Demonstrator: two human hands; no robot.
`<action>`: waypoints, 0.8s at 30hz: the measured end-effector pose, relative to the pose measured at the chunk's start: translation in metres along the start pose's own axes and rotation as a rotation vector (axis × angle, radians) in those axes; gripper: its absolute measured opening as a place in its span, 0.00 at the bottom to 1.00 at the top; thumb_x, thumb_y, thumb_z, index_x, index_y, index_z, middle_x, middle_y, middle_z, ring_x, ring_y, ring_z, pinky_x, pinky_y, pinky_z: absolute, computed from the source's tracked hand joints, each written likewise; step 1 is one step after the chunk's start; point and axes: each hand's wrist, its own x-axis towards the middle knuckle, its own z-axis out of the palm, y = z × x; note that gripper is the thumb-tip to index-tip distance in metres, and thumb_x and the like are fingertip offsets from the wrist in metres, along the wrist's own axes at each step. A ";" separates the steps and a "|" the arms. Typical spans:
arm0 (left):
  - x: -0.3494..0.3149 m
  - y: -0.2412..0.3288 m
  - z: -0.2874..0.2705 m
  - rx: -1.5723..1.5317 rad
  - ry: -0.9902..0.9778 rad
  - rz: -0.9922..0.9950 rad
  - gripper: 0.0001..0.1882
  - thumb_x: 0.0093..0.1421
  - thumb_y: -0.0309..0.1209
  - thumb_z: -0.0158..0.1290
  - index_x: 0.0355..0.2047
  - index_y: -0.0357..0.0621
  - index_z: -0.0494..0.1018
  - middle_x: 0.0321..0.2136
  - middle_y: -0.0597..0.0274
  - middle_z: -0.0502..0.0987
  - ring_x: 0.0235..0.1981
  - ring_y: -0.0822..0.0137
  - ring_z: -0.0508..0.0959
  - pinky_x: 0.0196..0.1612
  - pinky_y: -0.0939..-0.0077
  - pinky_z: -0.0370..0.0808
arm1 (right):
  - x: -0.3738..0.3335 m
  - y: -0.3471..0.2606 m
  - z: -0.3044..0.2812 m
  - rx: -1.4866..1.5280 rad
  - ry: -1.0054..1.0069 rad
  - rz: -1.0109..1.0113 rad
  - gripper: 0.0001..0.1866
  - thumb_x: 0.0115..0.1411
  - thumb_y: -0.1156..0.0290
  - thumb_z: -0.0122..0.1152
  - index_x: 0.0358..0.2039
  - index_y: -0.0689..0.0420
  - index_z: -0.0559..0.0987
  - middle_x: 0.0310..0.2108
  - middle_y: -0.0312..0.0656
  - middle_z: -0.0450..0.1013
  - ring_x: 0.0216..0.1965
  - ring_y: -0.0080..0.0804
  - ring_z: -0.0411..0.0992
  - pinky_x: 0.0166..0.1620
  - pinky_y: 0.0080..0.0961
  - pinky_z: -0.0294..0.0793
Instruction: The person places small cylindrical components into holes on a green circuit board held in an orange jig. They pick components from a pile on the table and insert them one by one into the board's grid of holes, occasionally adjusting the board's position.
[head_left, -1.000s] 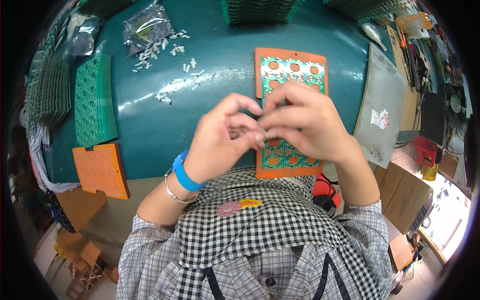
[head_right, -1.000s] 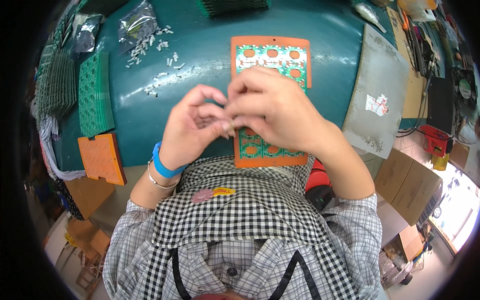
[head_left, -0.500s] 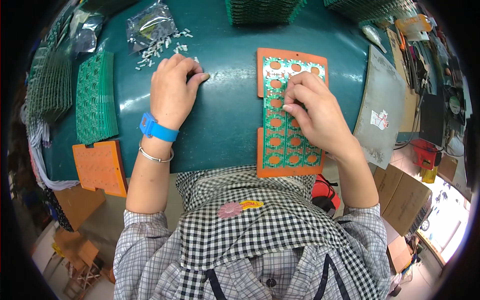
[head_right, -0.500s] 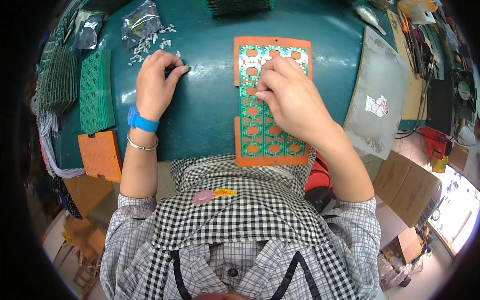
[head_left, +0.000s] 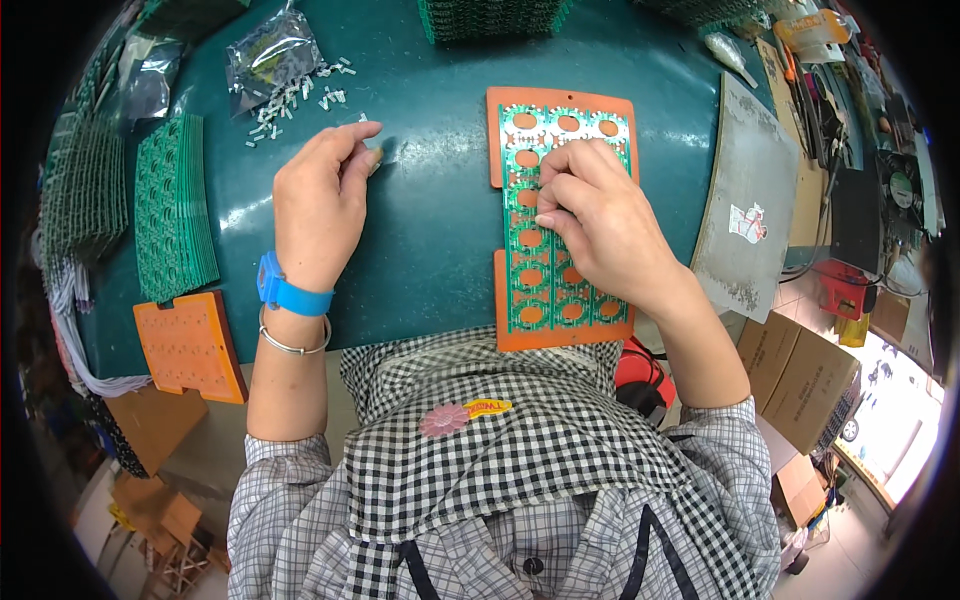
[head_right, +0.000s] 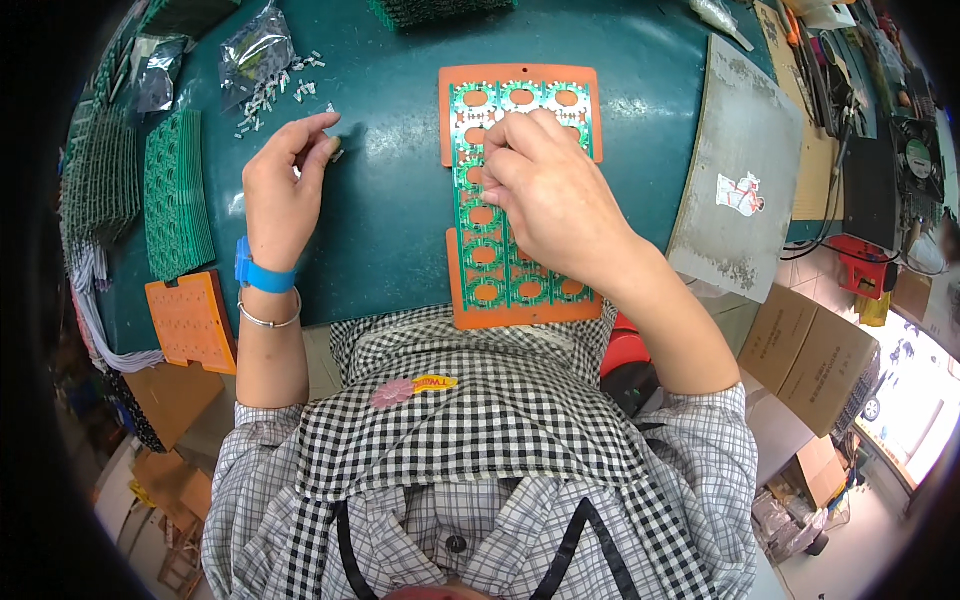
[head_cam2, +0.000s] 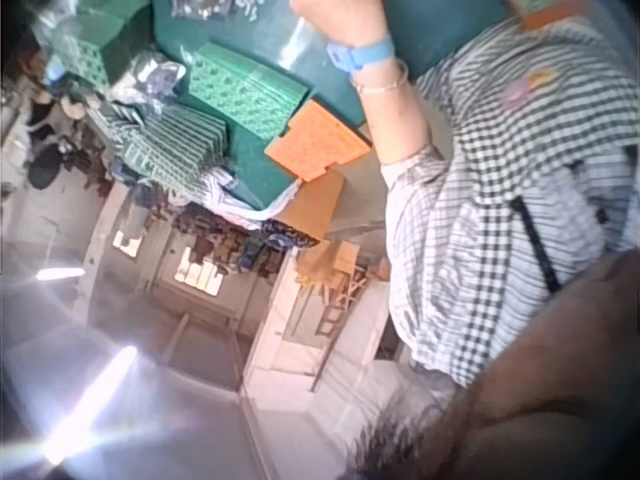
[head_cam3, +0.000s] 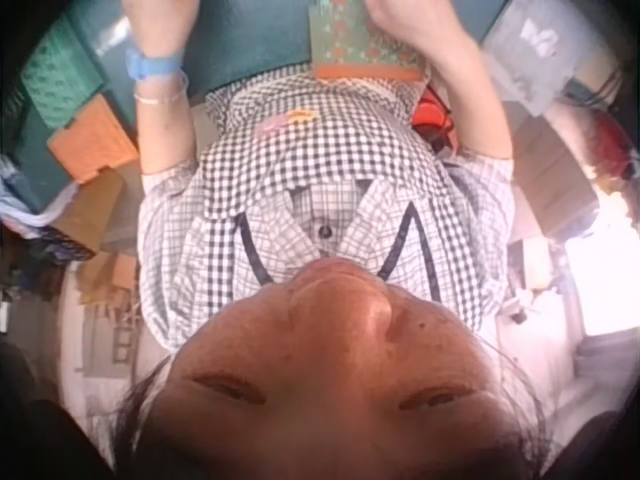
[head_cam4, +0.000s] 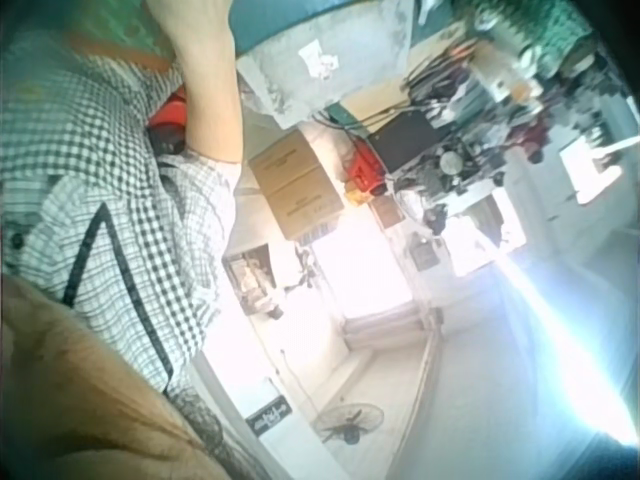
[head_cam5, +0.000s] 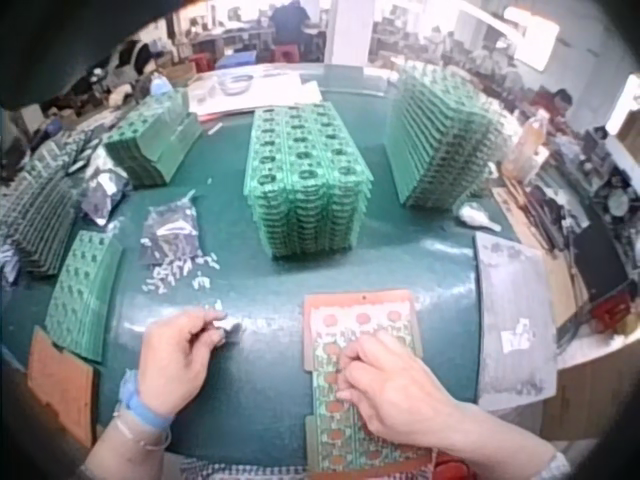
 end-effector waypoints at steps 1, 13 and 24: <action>0.000 0.002 -0.003 0.014 -0.023 0.025 0.07 0.62 0.22 0.59 0.41 0.39 0.81 0.27 0.61 0.78 0.27 0.74 0.74 0.32 0.80 0.72 | 0.000 0.000 0.000 -0.009 0.001 0.000 0.04 0.54 0.80 0.66 0.29 0.63 0.78 0.40 0.41 0.72 0.47 0.42 0.71 0.50 0.37 0.73; -0.014 0.016 -0.009 -0.619 -0.172 -0.181 0.07 0.66 0.22 0.56 0.43 0.34 0.78 0.33 0.63 0.82 0.32 0.76 0.77 0.38 0.82 0.75 | -0.003 0.013 0.005 -0.040 0.017 -0.144 0.09 0.53 0.77 0.68 0.33 0.62 0.77 0.42 0.42 0.72 0.46 0.43 0.72 0.48 0.38 0.75; -0.025 0.026 -0.005 -0.825 -0.247 -0.232 0.07 0.64 0.22 0.59 0.42 0.34 0.77 0.34 0.59 0.83 0.33 0.75 0.80 0.38 0.82 0.78 | -0.005 0.000 0.015 -0.221 0.093 -0.091 0.09 0.51 0.77 0.65 0.34 0.63 0.76 0.42 0.43 0.72 0.44 0.43 0.73 0.43 0.37 0.76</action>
